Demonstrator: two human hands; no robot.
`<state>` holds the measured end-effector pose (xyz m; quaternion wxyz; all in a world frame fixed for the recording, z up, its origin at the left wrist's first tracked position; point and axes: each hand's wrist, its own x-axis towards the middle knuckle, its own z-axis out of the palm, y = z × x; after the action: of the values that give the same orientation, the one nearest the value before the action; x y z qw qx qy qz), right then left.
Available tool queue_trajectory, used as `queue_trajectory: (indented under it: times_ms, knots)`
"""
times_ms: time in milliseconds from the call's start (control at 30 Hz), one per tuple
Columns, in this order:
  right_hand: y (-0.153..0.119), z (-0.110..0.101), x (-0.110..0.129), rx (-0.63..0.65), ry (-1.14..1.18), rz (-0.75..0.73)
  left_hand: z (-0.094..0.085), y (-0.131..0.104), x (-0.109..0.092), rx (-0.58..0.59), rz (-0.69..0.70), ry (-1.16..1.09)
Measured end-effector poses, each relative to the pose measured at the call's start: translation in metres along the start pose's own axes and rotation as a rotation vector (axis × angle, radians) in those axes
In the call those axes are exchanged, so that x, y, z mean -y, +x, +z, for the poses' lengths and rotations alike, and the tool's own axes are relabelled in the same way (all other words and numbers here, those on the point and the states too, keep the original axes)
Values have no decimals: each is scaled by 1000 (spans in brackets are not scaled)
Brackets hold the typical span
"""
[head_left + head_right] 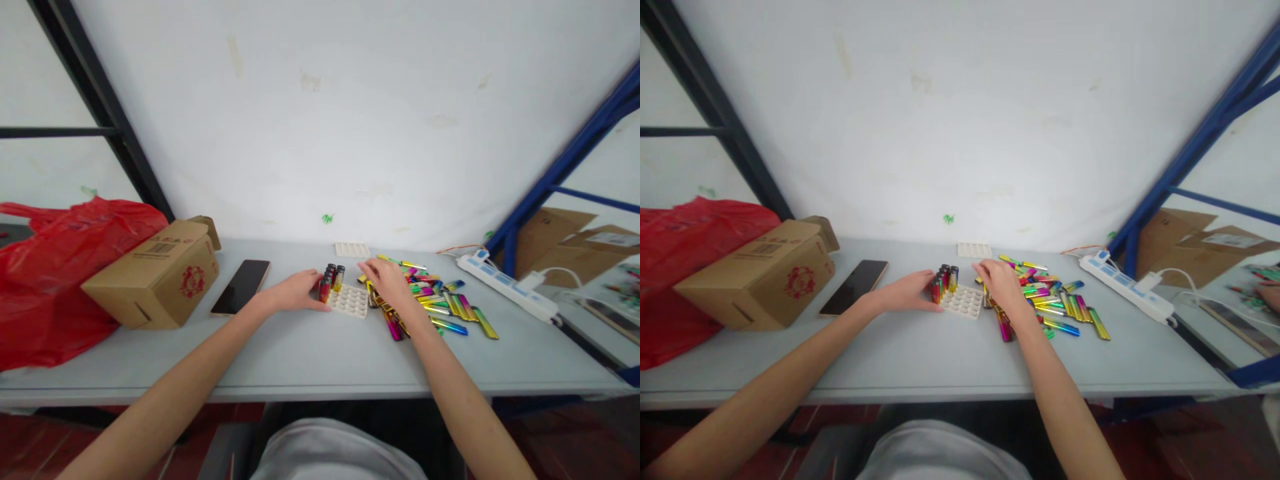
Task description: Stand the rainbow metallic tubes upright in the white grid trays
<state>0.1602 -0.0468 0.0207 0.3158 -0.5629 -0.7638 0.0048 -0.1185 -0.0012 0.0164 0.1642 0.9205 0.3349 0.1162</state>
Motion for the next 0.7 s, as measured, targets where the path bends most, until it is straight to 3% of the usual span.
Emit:
queue_trajectory:
  times_ms: [133,267,500,600,700]
  knots:
    - [3,-3,-48,-62,-165,93,0,-1,0,-7,1,1]
    - [4,1,-75,-16,-281,197,1,-1,1,-5,5,-10]
    - [6,0,-78,85,-309,265,1,-1,2,1,0,-11]
    - [7,-3,-74,-23,-248,229,1,0,2,7,6,-3]
    - [9,-6,-64,-234,9,221,1,0,2,9,17,7]
